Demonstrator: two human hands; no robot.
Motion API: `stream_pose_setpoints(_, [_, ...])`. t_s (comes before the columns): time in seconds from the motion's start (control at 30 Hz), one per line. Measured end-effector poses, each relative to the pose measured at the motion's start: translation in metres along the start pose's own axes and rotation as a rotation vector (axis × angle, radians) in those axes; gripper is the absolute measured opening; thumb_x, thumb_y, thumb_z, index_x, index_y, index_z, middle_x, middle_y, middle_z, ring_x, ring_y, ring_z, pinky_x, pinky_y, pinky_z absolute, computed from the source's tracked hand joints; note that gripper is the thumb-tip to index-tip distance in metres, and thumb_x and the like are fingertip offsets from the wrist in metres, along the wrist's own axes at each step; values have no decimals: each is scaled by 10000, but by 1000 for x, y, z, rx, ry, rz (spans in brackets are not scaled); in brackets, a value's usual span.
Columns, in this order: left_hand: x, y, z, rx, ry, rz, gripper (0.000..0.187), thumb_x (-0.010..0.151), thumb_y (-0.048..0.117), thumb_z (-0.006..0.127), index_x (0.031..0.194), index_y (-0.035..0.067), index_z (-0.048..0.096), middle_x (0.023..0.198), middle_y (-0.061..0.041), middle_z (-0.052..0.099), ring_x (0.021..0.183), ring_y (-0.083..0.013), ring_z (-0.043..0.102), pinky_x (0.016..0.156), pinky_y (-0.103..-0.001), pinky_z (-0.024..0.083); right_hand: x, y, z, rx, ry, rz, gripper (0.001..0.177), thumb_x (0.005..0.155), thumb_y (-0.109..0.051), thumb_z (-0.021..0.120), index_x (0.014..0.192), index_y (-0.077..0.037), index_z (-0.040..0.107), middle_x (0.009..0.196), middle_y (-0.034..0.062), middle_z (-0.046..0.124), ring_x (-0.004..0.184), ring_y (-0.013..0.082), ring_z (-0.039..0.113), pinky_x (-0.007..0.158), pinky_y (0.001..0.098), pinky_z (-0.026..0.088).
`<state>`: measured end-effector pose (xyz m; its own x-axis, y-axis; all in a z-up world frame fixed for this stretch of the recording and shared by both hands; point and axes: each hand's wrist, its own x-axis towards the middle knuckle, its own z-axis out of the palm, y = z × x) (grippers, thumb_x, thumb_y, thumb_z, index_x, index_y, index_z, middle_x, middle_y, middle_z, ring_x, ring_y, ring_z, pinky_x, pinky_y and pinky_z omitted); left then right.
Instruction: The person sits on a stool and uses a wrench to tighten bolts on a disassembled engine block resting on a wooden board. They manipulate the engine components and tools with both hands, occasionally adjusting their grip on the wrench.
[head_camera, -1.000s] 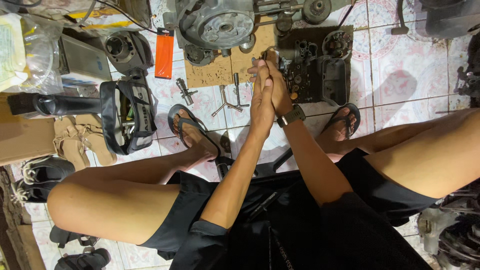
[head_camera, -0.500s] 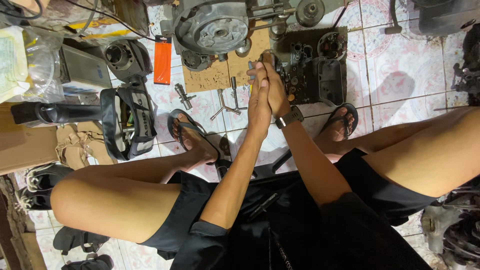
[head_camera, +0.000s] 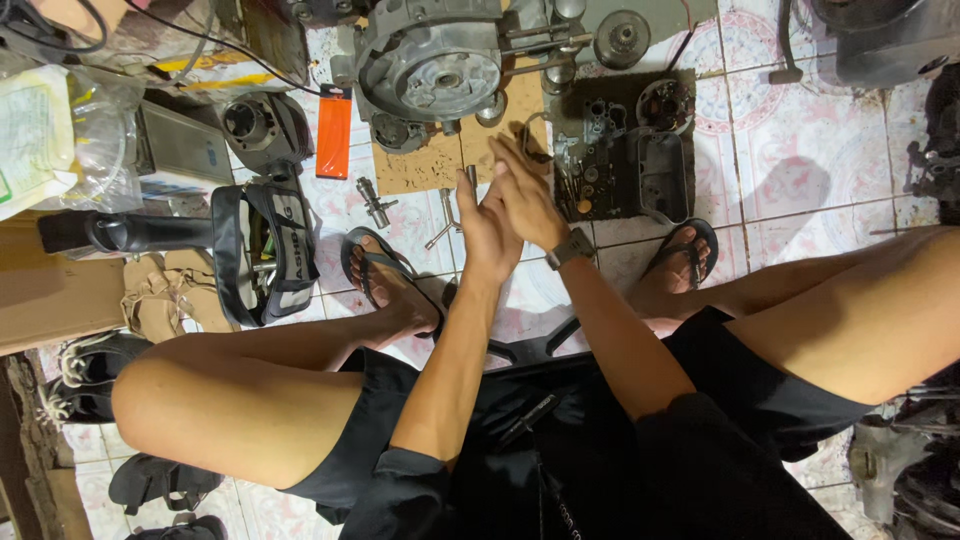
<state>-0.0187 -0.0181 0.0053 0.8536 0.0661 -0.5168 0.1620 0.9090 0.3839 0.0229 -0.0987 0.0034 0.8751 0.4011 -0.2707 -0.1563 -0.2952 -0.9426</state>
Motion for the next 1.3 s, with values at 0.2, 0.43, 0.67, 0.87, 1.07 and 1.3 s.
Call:
stream_pose_setpoints(0.2, [1, 22, 4, 305, 135, 11, 675, 983, 522, 278, 1414, 3, 296, 1266, -171, 577, 1194, -231, 554, 995, -397, 442, 8, 38, -5, -112, 153, 134, 495, 1035, -395, 249, 1289, -49, 498, 1240, 254, 540, 1237, 419, 455, 1049, 531, 317])
stream_pose_setpoints(0.43, [34, 46, -57, 229, 362, 112, 428, 966, 410, 406, 1215, 81, 519, 1007, -24, 631, 825, -126, 603, 639, -223, 471, 43, 148, -26, -101, 389, 107, 382, 907, -269, 369, 940, -5, 644, 814, 165, 689, 736, 263, 686, 641, 370, 519])
stream_pose_setpoints(0.67, [80, 33, -137, 255, 517, 91, 301, 921, 398, 457, 1087, 177, 576, 897, 46, 641, 765, -100, 607, 625, -247, 427, 49, 215, -23, -120, 338, 74, 273, 889, -218, 444, 731, -87, 624, 642, 118, 615, 611, 274, 599, 609, 397, 474])
stream_pose_setpoints(0.87, [82, 19, -162, 340, 635, 53, 262, 909, 361, 462, 1036, 171, 589, 858, 29, 662, 714, -108, 614, 615, -260, 427, 50, 249, 17, -547, 323, -113, 138, 826, -132, 545, 873, -78, 662, 770, 194, 636, 777, 400, 640, 649, 494, 517])
stream_pose_setpoints(1.07, [73, 8, -157, 417, 681, 21, 265, 911, 330, 478, 1047, 136, 598, 855, -1, 669, 713, -132, 624, 615, -269, 424, 41, 200, 67, -923, 173, 62, 137, 755, -301, 616, 800, -192, 686, 847, 46, 591, 824, 261, 629, 718, 407, 515])
stream_pose_setpoints(1.3, [69, 3, -162, 420, 706, 37, 261, 916, 309, 481, 1037, 102, 583, 848, -31, 653, 703, -151, 613, 570, -256, 426, 50, 279, 107, -1222, 579, -425, 89, 710, -85, 511, 742, -60, 590, 844, 152, 527, 776, 288, 462, 668, 423, 367])
